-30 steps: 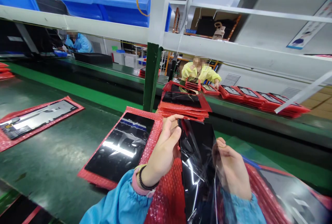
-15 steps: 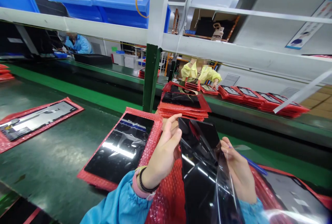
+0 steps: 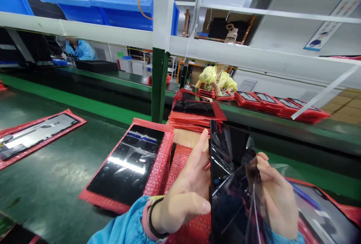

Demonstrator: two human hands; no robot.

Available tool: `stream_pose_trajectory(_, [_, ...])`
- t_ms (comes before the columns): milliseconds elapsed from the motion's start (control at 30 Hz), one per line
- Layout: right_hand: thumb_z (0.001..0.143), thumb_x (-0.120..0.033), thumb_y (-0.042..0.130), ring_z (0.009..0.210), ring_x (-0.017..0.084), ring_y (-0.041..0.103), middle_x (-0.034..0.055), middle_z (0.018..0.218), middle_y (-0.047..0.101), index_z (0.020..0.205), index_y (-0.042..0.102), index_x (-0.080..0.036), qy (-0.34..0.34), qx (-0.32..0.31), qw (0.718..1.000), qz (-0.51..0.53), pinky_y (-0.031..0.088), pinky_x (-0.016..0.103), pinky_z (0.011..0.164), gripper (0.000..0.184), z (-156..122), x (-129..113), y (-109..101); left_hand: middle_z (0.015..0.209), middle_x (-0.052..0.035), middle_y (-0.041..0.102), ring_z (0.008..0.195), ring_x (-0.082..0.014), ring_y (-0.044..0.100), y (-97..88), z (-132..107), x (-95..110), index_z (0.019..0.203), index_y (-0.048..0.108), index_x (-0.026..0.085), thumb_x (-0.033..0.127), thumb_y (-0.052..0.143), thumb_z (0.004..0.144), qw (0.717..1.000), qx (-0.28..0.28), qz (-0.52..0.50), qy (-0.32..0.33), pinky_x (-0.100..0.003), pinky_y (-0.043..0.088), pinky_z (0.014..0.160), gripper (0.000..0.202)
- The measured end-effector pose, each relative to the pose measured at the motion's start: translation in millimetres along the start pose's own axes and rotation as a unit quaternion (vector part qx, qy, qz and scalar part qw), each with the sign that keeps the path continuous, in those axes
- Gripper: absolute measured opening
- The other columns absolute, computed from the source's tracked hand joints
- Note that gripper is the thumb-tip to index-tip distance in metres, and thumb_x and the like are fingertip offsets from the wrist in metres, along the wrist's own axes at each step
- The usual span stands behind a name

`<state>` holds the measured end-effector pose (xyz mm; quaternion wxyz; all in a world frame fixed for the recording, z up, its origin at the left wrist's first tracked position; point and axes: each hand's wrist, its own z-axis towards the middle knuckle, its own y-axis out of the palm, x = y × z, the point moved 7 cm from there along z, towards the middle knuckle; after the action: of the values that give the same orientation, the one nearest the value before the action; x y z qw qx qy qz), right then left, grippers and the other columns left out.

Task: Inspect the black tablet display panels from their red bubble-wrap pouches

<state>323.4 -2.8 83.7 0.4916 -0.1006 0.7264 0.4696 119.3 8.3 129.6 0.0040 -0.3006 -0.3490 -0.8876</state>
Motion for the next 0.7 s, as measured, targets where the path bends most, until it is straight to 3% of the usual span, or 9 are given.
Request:
stream_pose_trajectory(100, [0.041, 0.0, 0.071, 0.051, 0.005, 0.062, -0.0088, 0.065, 0.058, 0.084, 0.062, -0.021, 0.107, 0.071, 0.989, 0.07, 0.054, 0.006, 0.048, 0.049, -9.6, 9.9, 2.6, 0.161, 0.006, 0.027, 0.149, -0.0319, 0.019, 2.1, -0.5, 1.0, 0.149, 0.03, 0.042, 0.016, 0.067, 0.066, 0.999, -0.035, 0.005, 0.025, -0.051, 0.01, 0.121, 0.095])
stream_pose_trajectory(133, [0.039, 0.0, 0.071, 0.05, 0.005, 0.062, -0.0089, 0.065, 0.059, 0.083, 0.063, -0.021, 0.112, 0.083, 0.987, 0.08, 0.054, 0.006, 0.048, 0.05, -11.1, 9.8, 3.2, 0.162, 0.0055, 0.026, 0.149, -0.032, 0.017, 2.7, -0.7, 0.7, 0.15, 0.028, 0.041, 0.015, 0.067, 0.067, 0.999, -0.043, 0.007, 0.025, -0.051, 0.008, 0.121, 0.095])
stream_pose_trajectory(267, [0.038, 0.0, 0.072, 0.052, 0.007, 0.065, -0.0079, 0.069, 0.064, 0.084, 0.065, -0.021, 0.082, 0.082, 0.991, 0.063, 0.058, 0.011, 0.054, 0.051, -8.7, 6.3, 1.8, 0.162, 0.0029, 0.027, 0.15, -0.0307, 0.013, 4.7, -1.3, 2.0, 0.151, 0.027, 0.039, 0.014, 0.067, 0.072, 0.999, -0.043, 0.027, 0.016, -0.049, 0.01, 0.121, 0.092])
stream_pose_trajectory(433, [0.045, -0.001, 0.07, 0.053, 0.006, 0.065, -0.0076, 0.07, 0.066, 0.084, 0.065, -0.021, 0.072, 0.092, 0.992, 0.054, 0.057, 0.009, 0.055, 0.044, -8.1, 5.9, -0.9, 0.16, 0.0058, 0.031, 0.15, -0.0264, 0.014, 5.0, -0.6, 8.1, 0.149, 0.032, 0.039, 0.004, 0.062, 0.075, 0.998, -0.01, 0.049, 0.026, -0.044, 0.012, 0.122, 0.087])
stream_pose_trajectory(500, [0.045, -0.001, 0.069, 0.053, 0.006, 0.066, -0.0073, 0.07, 0.067, 0.086, 0.066, -0.02, 0.065, 0.109, 0.991, 0.048, 0.056, 0.008, 0.052, 0.045, -9.7, 4.2, -2.7, 0.159, 0.0073, 0.033, 0.15, -0.0246, 0.012, 5.4, -0.2, 7.4, 0.149, 0.033, 0.039, 0.003, 0.063, 0.072, 0.999, -0.011, 0.046, 0.022, -0.042, 0.005, 0.123, 0.09])
stream_pose_trajectory(600, [0.042, -0.001, 0.072, 0.051, 0.007, 0.065, -0.0076, 0.07, 0.067, 0.086, 0.067, -0.021, 0.065, 0.1, 0.992, 0.05, 0.056, 0.009, 0.05, 0.049, -10.3, 3.6, -2.4, 0.157, 0.0114, 0.035, 0.15, -0.0177, -0.003, 4.4, -0.1, 5.5, 0.148, 0.036, 0.038, 0.002, 0.065, 0.063, 0.998, -0.009, 0.054, 0.026, -0.031, -0.015, 0.118, 0.096])
stream_pose_trajectory(700, [0.039, -0.005, 0.074, 0.046, 0.007, 0.063, -0.0061, 0.068, 0.067, 0.083, 0.066, -0.02, 0.026, 0.066, 0.997, 0.008, 0.057, 0.012, 0.047, 0.047, -8.1, -2.7, -0.6, 0.157, 0.012, 0.035, 0.15, -0.0176, -0.005, 3.5, -0.5, 4.3, 0.147, 0.039, 0.038, 0.003, 0.065, 0.058, 0.998, -0.008, 0.049, 0.035, -0.03, -0.017, 0.117, 0.098])
